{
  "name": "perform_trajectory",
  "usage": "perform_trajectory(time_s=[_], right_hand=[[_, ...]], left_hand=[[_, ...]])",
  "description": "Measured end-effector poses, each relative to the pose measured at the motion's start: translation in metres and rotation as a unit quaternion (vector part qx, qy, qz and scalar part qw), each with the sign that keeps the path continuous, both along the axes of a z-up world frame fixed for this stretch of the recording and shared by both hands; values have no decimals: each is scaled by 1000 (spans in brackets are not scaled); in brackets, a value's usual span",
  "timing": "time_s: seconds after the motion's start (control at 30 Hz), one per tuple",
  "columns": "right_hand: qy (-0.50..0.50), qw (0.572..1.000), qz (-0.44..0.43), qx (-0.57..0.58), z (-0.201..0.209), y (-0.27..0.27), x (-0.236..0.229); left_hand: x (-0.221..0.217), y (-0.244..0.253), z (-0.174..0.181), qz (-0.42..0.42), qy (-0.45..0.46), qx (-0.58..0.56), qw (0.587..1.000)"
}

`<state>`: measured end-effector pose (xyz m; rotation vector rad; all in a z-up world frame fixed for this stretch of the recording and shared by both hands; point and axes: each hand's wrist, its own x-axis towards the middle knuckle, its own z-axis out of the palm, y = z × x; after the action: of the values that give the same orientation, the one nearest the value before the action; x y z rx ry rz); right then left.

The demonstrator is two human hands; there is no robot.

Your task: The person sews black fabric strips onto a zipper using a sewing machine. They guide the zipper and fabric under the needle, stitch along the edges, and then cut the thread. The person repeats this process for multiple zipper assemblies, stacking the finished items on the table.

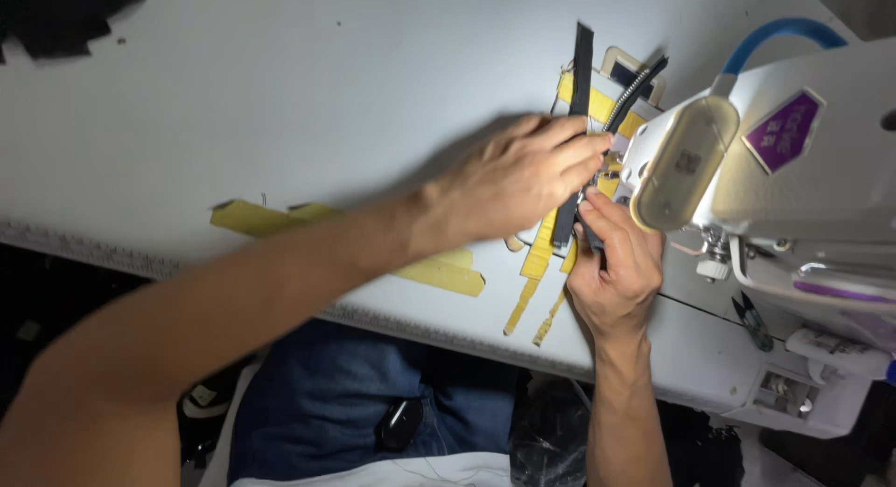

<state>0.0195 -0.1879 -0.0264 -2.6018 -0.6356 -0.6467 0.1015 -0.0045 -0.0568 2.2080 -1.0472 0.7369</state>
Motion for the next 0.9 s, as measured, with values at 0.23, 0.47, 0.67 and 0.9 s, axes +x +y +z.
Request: perform_trajectory(time_s=[0.23,0.47,0.67,0.9], right_hand=[[-31,999,21,11,7,1,-4],[-45,997,68,-5,22,-4,0],[-48,995,83,30,32,-9,10],[-20,996,76,43,13,-32,9]], left_hand=[[32,14,0,-126,-63,28,990],[38,19,14,-141,-108,117,977],[39,13,25,-135,-119,145,973],[43,5,31,-142,-89,217,962]])
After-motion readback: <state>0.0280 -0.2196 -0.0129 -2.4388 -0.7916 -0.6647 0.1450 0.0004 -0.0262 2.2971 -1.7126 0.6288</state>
